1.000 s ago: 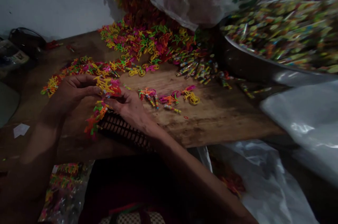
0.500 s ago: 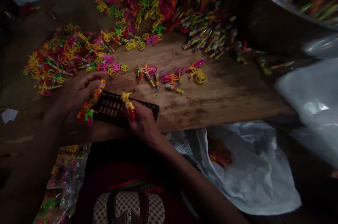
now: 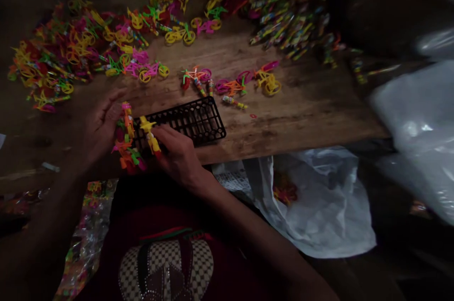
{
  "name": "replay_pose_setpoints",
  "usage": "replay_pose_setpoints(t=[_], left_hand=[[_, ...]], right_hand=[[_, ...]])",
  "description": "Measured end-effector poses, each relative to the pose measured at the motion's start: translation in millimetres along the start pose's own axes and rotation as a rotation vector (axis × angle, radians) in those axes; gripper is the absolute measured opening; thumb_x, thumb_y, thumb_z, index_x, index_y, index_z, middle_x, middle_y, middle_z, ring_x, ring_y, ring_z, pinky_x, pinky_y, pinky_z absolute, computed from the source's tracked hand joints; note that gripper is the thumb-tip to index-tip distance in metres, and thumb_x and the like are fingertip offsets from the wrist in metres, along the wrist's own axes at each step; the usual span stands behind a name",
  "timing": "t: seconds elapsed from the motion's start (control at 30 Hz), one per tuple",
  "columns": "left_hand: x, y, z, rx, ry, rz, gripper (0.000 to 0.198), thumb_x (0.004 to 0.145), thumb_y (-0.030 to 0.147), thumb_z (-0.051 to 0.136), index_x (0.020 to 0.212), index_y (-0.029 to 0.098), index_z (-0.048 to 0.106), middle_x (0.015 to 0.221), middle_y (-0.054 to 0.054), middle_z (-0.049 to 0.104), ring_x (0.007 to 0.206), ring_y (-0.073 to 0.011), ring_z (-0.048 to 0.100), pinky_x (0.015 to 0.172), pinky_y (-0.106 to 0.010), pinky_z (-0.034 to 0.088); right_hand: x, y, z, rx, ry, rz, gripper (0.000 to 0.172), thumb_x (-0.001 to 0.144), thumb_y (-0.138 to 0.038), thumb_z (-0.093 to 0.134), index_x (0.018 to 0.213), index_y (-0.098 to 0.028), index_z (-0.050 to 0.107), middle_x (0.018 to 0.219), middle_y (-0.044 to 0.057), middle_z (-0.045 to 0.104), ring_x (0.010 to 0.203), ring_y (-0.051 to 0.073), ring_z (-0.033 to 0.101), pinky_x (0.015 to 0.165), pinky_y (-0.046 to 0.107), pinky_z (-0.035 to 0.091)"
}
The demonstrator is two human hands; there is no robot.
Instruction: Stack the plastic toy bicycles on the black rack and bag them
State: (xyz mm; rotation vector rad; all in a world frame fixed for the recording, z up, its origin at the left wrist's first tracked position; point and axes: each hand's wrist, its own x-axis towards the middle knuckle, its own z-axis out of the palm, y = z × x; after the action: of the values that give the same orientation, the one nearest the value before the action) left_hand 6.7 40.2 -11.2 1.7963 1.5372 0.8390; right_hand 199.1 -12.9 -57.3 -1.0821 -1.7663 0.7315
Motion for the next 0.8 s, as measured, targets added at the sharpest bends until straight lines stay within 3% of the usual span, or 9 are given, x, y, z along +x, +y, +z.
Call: replay_pose_setpoints(t=[0.1, 0.2, 0.27, 0.37, 0.5, 0.63, 0.8], left_hand=[[-16.9, 11.9, -1.1, 0.035, 0.080, 0.119, 0.046, 0.106, 0.045, 0.044, 0.143, 0.022, 0.055, 0.161, -0.009, 0.045, 0.154, -0.0245, 0.036, 0.129, -0.042, 0.026], [-42.0, 26.5, 7.1, 0.070, 0.135, 0.084, 0.051, 0.104, 0.044, 0.049, 0.152, 0.029, 0.044, 0.169, -0.006, 0.031, 0.158, -0.0259, 0.027, 0.131, -0.044, 0.025], [-56.0, 30.7, 16.3, 0.103, 0.124, 0.053, 0.067, 0.097, 0.044, 0.062, 0.157, 0.031, 0.034, 0.174, -0.006, 0.016, 0.161, -0.0298, 0.018, 0.129, -0.048, 0.029], [-66.5, 25.8, 25.9, 0.137, 0.098, 0.130, 0.087, 0.089, 0.035, 0.070, 0.161, 0.035, 0.022, 0.176, -0.002, 0.003, 0.162, -0.0324, 0.007, 0.130, -0.053, 0.028], [-66.2, 14.2, 20.9, 0.145, 0.009, 0.224, 0.093, 0.085, 0.022, 0.064, 0.162, 0.041, 0.016, 0.175, 0.007, 0.002, 0.162, -0.0305, 0.008, 0.132, -0.052, 0.024], [-62.4, 13.2, 10.1, 0.191, -0.114, 0.318, 0.103, 0.079, 0.024, 0.072, 0.163, 0.035, 0.014, 0.175, 0.001, 0.006, 0.162, -0.0344, 0.007, 0.131, -0.051, 0.026], [-61.6, 15.8, 7.0, 0.221, -0.147, 0.338, 0.101, 0.078, 0.019, 0.068, 0.162, 0.038, 0.014, 0.175, 0.002, -0.001, 0.161, -0.0359, 0.008, 0.128, -0.052, 0.031]], right_hand=[[-18.0, 6.0, -1.7, -0.044, 0.004, 0.025, 0.016, 0.096, -0.022, 0.053, 0.086, -0.022, 0.065, 0.085, 0.006, 0.071, 0.084, 0.021, 0.065, 0.076, 0.033, 0.049], [-22.5, 11.2, -2.5, -0.101, -0.036, -0.029, 0.020, 0.095, -0.020, 0.050, 0.078, -0.023, 0.060, 0.075, 0.004, 0.066, 0.078, 0.021, 0.060, 0.075, 0.035, 0.045], [-20.3, 12.9, 2.3, -0.132, -0.058, -0.066, 0.021, 0.095, -0.019, 0.047, 0.079, -0.022, 0.060, 0.075, 0.004, 0.065, 0.077, 0.020, 0.058, 0.074, 0.035, 0.043], [-16.2, 16.6, 12.9, -0.151, -0.081, -0.107, 0.019, 0.096, -0.018, 0.045, 0.087, -0.021, 0.062, 0.078, 0.004, 0.065, 0.081, 0.020, 0.056, 0.075, 0.035, 0.041], [-15.0, 24.6, 19.0, -0.098, -0.120, -0.154, 0.013, 0.098, -0.020, 0.050, 0.096, -0.019, 0.063, 0.082, 0.005, 0.066, 0.081, 0.021, 0.053, 0.074, 0.034, 0.039], [-15.9, 29.4, 17.7, -0.130, -0.115, -0.242, 0.016, 0.102, -0.023, 0.048, 0.098, -0.018, 0.063, 0.088, 0.007, 0.069, 0.083, 0.021, 0.053, 0.076, 0.035, 0.038], [-17.0, 30.8, 20.6, -0.197, -0.088, -0.284, 0.023, 0.105, -0.025, 0.044, 0.102, -0.017, 0.065, 0.088, 0.007, 0.070, 0.085, 0.021, 0.054, 0.077, 0.035, 0.039]])
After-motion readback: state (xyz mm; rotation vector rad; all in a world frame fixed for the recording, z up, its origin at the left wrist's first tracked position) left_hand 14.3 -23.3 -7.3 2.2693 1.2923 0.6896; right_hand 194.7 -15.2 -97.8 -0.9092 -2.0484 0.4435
